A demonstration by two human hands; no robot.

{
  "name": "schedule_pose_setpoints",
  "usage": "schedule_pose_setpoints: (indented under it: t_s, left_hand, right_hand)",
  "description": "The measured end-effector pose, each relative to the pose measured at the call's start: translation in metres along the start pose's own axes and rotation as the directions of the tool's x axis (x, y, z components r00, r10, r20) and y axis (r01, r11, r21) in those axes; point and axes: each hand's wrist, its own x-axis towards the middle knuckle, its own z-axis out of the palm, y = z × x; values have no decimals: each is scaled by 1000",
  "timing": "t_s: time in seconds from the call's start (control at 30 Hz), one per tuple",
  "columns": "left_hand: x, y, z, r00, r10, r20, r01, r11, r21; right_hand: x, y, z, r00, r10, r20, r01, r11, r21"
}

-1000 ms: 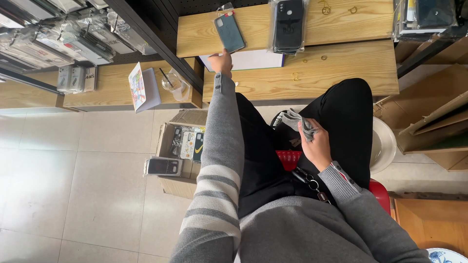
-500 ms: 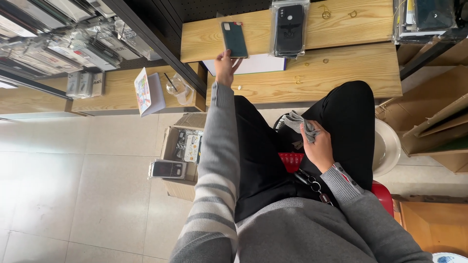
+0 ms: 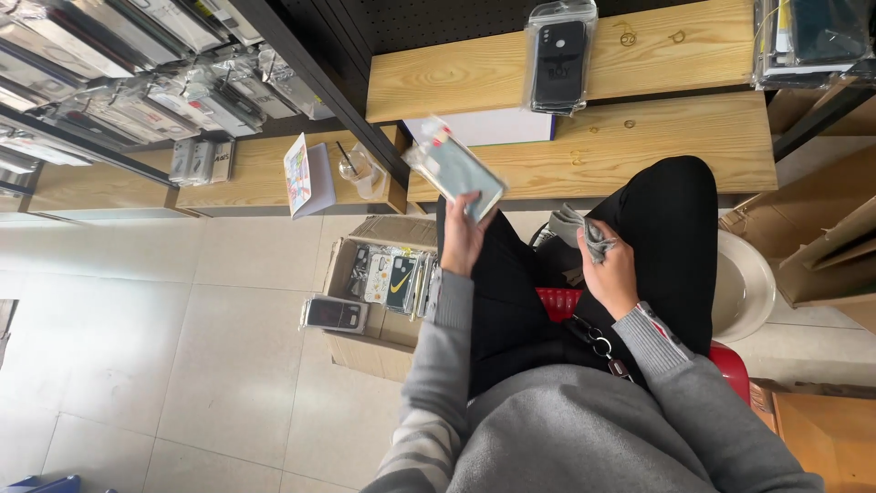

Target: The person is cleaning individual phone cases with a cloth and then placing them into plastic bags for organization.

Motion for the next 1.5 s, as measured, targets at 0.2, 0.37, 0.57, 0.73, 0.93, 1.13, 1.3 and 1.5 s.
schedule_pose_setpoints:
  t_s: [0.2,0.37,0.57,0.73,0.93,1.13,1.3,1.5]
  left_hand:
    - [-68,-33,-15,986,-127,110,117,988,98]
    - [-85,-30,-1,943,-214,256,190,975,115]
    - [-75,-62,-2,916,-238,324,204,970,135]
    - [-78,-63,5,921,-219,323,196,975,102]
    - [-74,-64,5,961,-149,233,139,989,60]
    - [-60,-77,-9,958,-180,221,160,981,107]
    - [-68,-75,-3,926,-184,329,126,974,189]
    - [-75,-70,1,886,-257,386,164,952,257]
  right_hand:
    - [1,14,-3,999,-47,-4,47,998,46]
    - [-1,0,-7,987,-160,-26,161,983,89]
    - [-9,-27,-12,941,-339,-2,338,937,92]
    - [-9,-1,2,866,-484,127,490,871,-23]
    - [-12,-7,2,744,-617,257,657,746,-112]
    - [-14,-12,-1,707,-609,359,677,730,-96]
    - [-12,-15,-3,746,-578,331,652,736,-183]
    - [-10,-3,-4,789,-564,245,614,741,-271]
